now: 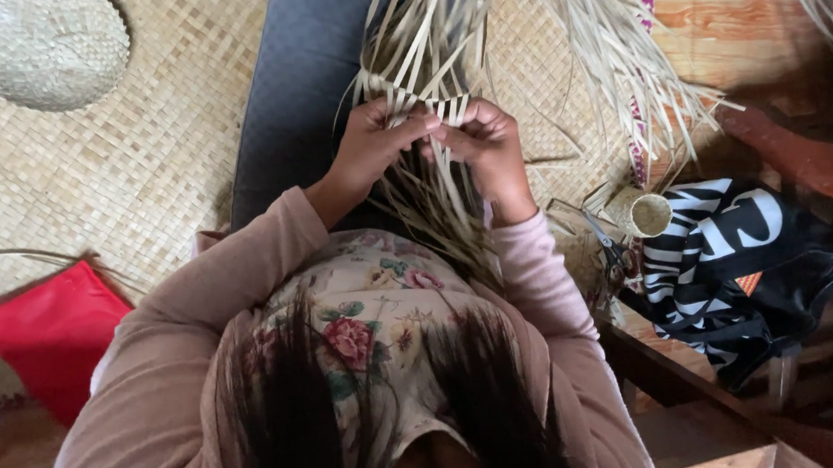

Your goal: Weaving dried plant fibers to create a structured object, likely a basket or mat.

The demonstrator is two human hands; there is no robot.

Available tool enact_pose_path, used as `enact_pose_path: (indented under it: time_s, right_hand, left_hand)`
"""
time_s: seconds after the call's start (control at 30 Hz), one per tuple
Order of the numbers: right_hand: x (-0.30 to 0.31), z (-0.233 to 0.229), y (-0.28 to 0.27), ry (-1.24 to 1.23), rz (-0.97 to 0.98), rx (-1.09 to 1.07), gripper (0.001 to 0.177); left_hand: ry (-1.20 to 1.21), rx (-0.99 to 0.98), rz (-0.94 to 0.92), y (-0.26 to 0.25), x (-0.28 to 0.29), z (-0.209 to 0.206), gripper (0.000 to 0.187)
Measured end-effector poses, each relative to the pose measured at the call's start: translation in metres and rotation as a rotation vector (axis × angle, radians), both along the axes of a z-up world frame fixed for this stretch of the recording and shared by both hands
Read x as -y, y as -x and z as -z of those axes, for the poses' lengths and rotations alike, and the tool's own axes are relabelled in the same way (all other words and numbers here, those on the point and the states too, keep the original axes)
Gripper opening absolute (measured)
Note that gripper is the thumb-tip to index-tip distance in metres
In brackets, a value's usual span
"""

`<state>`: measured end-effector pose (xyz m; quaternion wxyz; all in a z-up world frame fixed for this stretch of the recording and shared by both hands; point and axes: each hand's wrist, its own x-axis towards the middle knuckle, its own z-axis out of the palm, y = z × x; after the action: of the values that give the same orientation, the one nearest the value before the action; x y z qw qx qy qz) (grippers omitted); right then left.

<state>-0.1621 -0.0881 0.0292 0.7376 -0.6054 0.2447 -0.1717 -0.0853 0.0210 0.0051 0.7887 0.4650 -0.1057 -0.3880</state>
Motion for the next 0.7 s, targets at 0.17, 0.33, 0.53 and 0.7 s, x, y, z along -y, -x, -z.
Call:
enact_pose_path:
  time_s: [0.17, 0.33, 0.53, 0.7]
  right_hand:
    - [0.002, 0.001, 0.006, 0.025, 0.03, -0.005, 0.017]
    - [0.0, 0.015, 0.004, -0.084, 0.046, -0.049, 0.013]
    - [0.011, 0.023, 0.011, -0.183, 0.044, -0.088, 0.01]
    - [0.016, 0.016, 0.009, -0.239, 0.019, -0.103, 0.012]
  left_hand:
    - [0.031, -0.019, 0.069, -0.008, 0.011, 0.029, 0.022]
    - [0.046, 0.056, 0.109, -0.019, 0.016, 0.052, 0.018]
    - [0.066, -0.023, 0.123, -0.016, 0.011, 0.029, 0.015]
    - [0.05, 0.028, 0.179, -0.015, 0.011, 0.048, 0.014]
